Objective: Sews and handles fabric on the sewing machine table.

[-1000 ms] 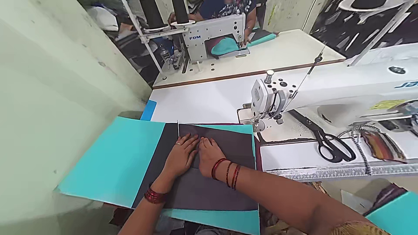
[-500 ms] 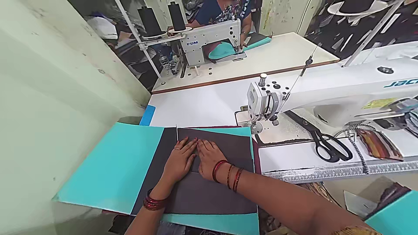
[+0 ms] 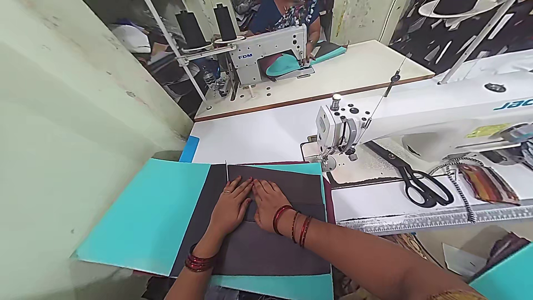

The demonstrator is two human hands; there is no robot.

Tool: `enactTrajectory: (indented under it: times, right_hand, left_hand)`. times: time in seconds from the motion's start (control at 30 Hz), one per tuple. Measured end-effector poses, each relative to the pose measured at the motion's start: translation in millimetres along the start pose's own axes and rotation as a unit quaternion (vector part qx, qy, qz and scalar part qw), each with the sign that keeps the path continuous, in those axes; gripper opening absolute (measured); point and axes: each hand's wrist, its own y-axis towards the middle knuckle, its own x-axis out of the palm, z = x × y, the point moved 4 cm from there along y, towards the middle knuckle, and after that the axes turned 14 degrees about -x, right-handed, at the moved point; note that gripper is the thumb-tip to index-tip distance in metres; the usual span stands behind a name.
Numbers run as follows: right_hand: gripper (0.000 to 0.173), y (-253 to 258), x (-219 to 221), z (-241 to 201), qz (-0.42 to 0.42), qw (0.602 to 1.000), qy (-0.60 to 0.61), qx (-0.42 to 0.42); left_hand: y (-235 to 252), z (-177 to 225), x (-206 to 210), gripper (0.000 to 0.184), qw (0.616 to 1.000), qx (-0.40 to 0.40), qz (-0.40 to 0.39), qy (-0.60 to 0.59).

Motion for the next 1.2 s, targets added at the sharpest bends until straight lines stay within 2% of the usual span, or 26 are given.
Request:
enactTrajectory:
  times: [0.4, 0.47, 0.57, 0.6, 0.7, 0.77, 0.83, 0.9, 1.0, 1.07, 1.13, 1.2]
  right_hand:
    - [0.064, -2.2, -3.2, 0.6, 0.004, 1.000, 0.022, 0.003]
    - [0.073, -5.6, -12.9, -8.2, 0.008, 0.999, 0.044, 0.019]
    - [0.093, -16.3, -10.0, -14.2, 0.137, 0.990, -0.015, -0.006]
    - [0.098, -17.7, -3.0, -10.8, 0.133, 0.991, -0.019, -0.010]
    - [0.105, -15.8, 7.2, -2.3, -0.021, 0.999, 0.032, 0.023]
    - [0.108, -18.1, -6.8, -10.4, -0.048, 0.996, 0.065, 0.049]
    - [0.107, -24.5, -17.8, -22.5, 0.034, 0.997, 0.061, 0.034]
    - [0.107, -27.3, -5.8, -21.5, 0.098, 0.995, 0.012, 0.005]
    - [0.102, -24.2, 13.0, -9.4, 0.021, 0.999, 0.046, 0.015]
    - [0.103, -26.4, -6.6, -17.1, 0.013, 0.996, 0.080, 0.030]
    - [0.105, -34.1, -29.2, -28.4, 0.113, 0.992, 0.057, 0.000]
    - [0.103, -36.6, -27.6, -23.4, 0.228, 0.973, -0.008, -0.032]
  left_hand:
    - [2.3, -0.8, -0.8, 0.059, 0.999, -0.018, -0.027, -0.031]
    - [1.1, -5.9, -3.4, 0.059, 0.997, -0.037, -0.028, -0.056]
    - [0.8, -7.6, -6.1, 0.055, 0.995, -0.058, -0.007, -0.079]
    - [1.1, -8.7, -5.2, 0.055, 0.995, -0.063, -0.008, -0.080]
    - [1.0, -9.9, -2.6, 0.053, 0.995, -0.072, -0.023, -0.068]
    - [2.1, -8.7, -3.2, 0.053, 0.995, -0.067, -0.018, -0.065]
    - [1.6, -8.9, -5.1, 0.052, 0.996, -0.059, -0.001, -0.074]
    - [0.2, -8.0, -4.3, 0.052, 0.995, -0.058, 0.005, -0.080]
    - [2.1, -7.4, -2.4, 0.053, 0.996, -0.048, 0.004, -0.072]
    - [3.0, -6.0, -3.7, 0.054, 0.996, -0.042, 0.016, -0.072]
    - [2.6, -1.8, -8.4, 0.055, 0.996, -0.043, 0.036, -0.076]
    - [2.0, 0.3, -9.2, 0.056, 0.995, -0.046, 0.045, -0.073]
